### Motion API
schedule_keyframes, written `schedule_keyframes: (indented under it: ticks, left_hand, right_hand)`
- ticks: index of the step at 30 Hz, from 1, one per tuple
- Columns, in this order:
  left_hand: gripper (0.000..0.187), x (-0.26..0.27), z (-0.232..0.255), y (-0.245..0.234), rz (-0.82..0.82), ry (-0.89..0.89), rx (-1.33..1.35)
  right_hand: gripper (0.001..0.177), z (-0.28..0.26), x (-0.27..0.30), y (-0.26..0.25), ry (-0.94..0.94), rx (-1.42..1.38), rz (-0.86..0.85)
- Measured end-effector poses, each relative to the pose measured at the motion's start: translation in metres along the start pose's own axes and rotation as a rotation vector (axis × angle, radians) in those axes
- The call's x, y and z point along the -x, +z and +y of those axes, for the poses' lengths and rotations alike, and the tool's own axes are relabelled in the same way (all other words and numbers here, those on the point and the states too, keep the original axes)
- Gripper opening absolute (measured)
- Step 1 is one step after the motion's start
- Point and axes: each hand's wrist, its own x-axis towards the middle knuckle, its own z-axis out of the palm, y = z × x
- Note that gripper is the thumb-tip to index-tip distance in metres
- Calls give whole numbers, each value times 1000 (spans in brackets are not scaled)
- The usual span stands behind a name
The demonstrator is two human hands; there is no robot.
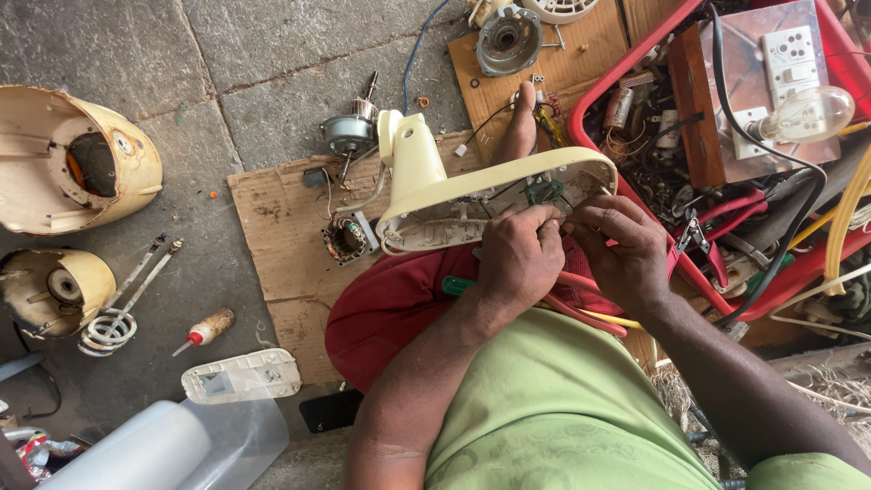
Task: The person strips wires with a tool and applies red electrical tape to internal connections inside a dismantled white appliance housing while sitting on the floor.
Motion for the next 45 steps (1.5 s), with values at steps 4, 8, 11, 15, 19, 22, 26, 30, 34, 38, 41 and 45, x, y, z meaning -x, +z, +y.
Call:
schedule_keyframes:
  ticks: [4, 8, 11, 15, 19, 22, 26, 30, 34, 38, 41, 45]
  left_hand:
    - [15, -1, 1, -1, -2, 5, -6]
    - [15, -2, 4, -2, 0, -4, 10]
    - [15, -3, 4, -4, -7, -1, 24]
    - [15, -4, 4, -4, -11, -5, 21]
    - [14, -4, 4, -5, -20, -19, 19]
    - [15, -3, 4, -6, -16, -20, 40]
    - [14, 0, 4, -6, -3, -20, 78]
    - [15, 2, 5, -8, -12, -41, 108]
    - [18, 4, 5, -8, 8, -46, 152]
    - [16, 9, -4, -5, -1, -100, 179]
    - [19, 13, -13, -2, 22, -93, 202]
    - [21, 12, -19, -3, -17, -165, 314]
  right_hand:
    - [22, 2, -5, -4, 3, 61, -18]
    - [26, 7, -8, -10, -71, 80, -63]
    - [27, 7, -11, -12, -29, 103, -113]
    - [32, 5, -14, -14, -99, 58, -134]
    - [27, 5, -17, -16, -131, 91, -166]
    - [24, 1, -17, -15, -145, 107, -150]
    - [19, -8, -14, -10, -147, 163, -84]
    - [14, -13, -10, -2, -155, 160, -33]
    - [10, -7, -8, 5, -84, 194, -34]
    - [11, 4, -4, 10, 111, 244, -85]
    - [18, 20, -1, 12, 562, -160, -103]
    - [17, 46, -13, 13, 1288, -849, -114]
